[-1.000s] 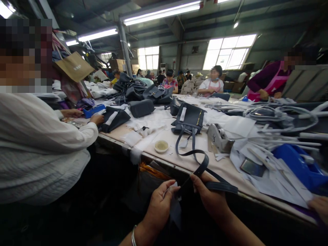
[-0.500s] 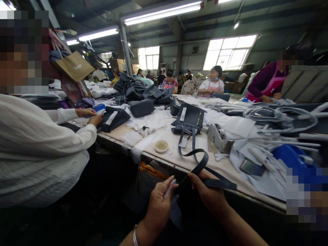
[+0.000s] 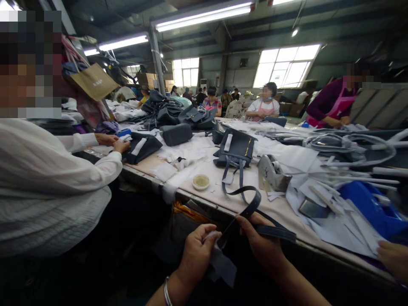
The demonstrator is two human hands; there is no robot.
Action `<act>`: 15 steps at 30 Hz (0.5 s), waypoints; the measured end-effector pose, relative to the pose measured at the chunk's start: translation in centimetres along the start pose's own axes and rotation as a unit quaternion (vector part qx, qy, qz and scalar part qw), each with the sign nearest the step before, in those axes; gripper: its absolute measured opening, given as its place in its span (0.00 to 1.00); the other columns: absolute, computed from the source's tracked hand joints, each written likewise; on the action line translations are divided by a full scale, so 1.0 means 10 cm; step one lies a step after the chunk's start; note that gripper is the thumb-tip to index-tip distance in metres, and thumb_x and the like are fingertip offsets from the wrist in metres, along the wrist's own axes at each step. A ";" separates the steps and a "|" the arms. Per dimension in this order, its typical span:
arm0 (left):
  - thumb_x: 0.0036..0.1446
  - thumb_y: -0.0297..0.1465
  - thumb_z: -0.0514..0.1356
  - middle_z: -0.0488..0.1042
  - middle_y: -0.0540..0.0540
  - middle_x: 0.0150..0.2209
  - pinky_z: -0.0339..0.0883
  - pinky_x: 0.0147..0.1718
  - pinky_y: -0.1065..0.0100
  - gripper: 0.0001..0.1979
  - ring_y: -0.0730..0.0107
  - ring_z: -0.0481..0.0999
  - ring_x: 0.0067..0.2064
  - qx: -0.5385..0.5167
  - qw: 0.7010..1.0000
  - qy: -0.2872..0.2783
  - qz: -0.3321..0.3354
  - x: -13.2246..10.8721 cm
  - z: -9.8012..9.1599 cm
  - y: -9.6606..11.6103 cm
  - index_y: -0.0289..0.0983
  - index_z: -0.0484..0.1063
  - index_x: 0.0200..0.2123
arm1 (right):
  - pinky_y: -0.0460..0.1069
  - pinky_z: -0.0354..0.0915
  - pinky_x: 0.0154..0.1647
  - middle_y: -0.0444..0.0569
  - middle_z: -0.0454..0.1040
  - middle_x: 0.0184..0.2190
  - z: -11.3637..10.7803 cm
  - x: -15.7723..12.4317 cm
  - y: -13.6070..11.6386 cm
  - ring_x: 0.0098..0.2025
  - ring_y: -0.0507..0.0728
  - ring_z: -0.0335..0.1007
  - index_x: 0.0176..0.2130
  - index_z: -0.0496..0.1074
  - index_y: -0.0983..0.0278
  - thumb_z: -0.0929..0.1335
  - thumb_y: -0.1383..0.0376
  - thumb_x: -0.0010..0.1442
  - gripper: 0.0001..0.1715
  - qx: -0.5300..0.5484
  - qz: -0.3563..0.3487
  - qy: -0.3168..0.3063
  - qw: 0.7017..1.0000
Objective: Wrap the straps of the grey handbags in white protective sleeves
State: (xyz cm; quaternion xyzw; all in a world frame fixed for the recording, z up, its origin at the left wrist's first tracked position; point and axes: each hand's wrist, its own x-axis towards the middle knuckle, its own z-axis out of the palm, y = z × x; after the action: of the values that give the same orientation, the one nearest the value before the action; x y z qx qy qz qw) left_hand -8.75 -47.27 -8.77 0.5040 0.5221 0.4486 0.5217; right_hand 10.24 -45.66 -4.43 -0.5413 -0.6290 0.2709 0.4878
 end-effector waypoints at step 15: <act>0.48 0.30 0.67 0.76 0.40 0.48 0.66 0.49 0.63 0.03 0.56 0.75 0.50 0.054 0.997 0.033 0.051 0.05 -0.04 -0.03 0.38 0.81 0.27 | 0.49 0.62 0.33 0.44 0.69 0.22 -0.02 -0.01 0.10 0.26 0.54 0.66 0.23 0.69 0.61 0.68 0.54 0.62 0.21 -0.007 -0.009 0.019 1.000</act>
State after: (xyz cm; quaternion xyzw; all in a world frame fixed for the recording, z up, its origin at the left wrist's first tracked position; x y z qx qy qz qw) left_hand -9.16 -46.78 -9.06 0.5420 0.5365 0.4622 0.4526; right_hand 10.85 -45.51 -5.21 -0.5440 -0.6262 0.2517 0.4986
